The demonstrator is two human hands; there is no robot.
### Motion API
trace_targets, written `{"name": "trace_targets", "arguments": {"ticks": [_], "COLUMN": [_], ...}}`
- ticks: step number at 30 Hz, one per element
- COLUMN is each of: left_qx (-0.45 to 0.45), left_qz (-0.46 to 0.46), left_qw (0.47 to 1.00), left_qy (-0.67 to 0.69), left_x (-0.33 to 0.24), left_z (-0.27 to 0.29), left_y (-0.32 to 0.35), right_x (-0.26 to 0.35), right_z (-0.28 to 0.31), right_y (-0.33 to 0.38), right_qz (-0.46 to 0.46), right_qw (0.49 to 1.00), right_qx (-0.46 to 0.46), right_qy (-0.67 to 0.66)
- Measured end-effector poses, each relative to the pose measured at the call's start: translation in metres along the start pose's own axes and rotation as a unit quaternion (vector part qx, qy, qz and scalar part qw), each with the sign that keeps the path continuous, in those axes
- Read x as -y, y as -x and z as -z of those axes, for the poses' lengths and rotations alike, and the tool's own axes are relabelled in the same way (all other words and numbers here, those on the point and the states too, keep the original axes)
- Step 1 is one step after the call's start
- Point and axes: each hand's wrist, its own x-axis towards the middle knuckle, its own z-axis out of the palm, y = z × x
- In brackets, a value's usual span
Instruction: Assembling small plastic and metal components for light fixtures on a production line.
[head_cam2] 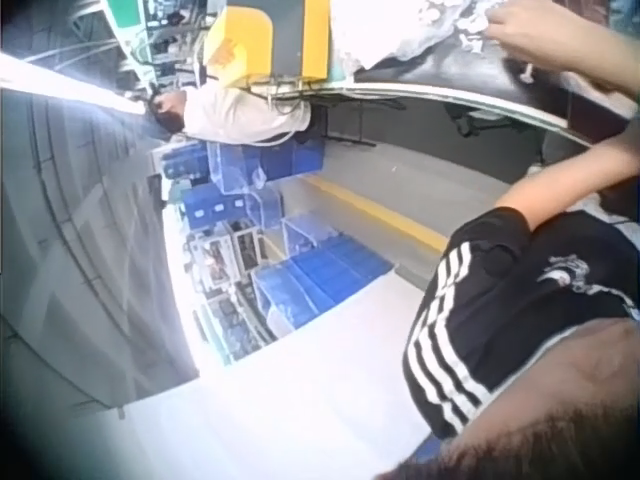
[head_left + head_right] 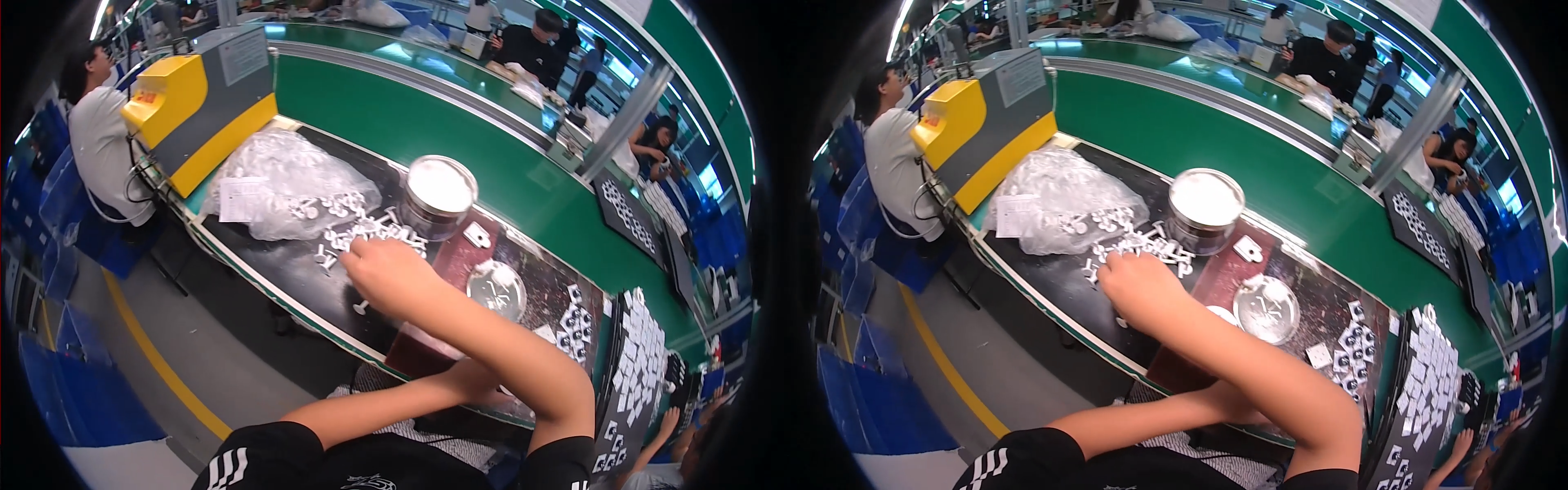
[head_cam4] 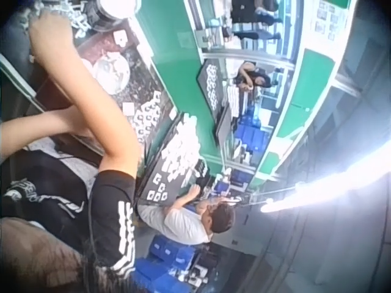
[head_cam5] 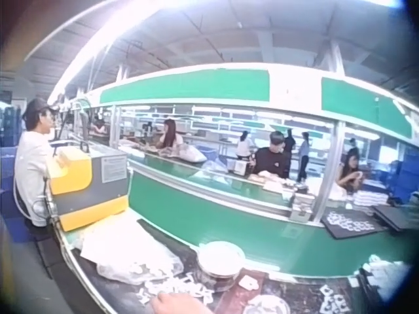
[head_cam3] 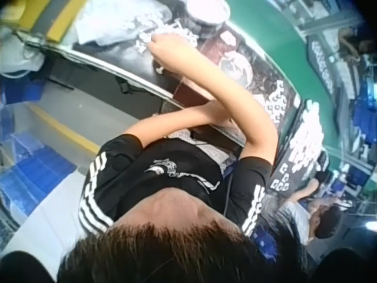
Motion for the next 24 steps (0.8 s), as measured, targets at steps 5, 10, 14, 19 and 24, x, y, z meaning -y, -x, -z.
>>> {"name": "trace_targets", "arguments": {"ticks": [5, 10, 14, 19, 24], "left_qx": [0.050, 0.057, 0.083, 0.135, 0.124], "left_qz": [0.048, 0.134, 0.168, 0.026, 0.006], "left_qw": [0.997, 0.980, 0.978, 0.988, 0.984], "left_qy": [0.020, 0.139, 0.093, -0.064, -0.127], "left_x": [0.017, 0.000, 0.026, 0.013, 0.008], "left_z": [-0.023, -0.001, -0.028, -0.012, 0.003], "left_y": [0.008, 0.012, 0.043, 0.016, 0.012], "right_x": [-0.030, -0.038, -0.042, -0.041, -0.024], "right_z": [-0.044, -0.067, -0.070, -0.016, 0.058], "right_y": [-0.086, -0.133, -0.131, -0.075, 0.012], "right_qz": [-0.007, -0.057, -0.063, -0.057, -0.175], "right_qw": [0.998, 0.996, 0.995, 0.972, 0.938], "right_qx": [-0.031, 0.059, -0.019, -0.107, -0.072], "right_qy": [0.056, 0.013, -0.069, -0.202, -0.291]}}
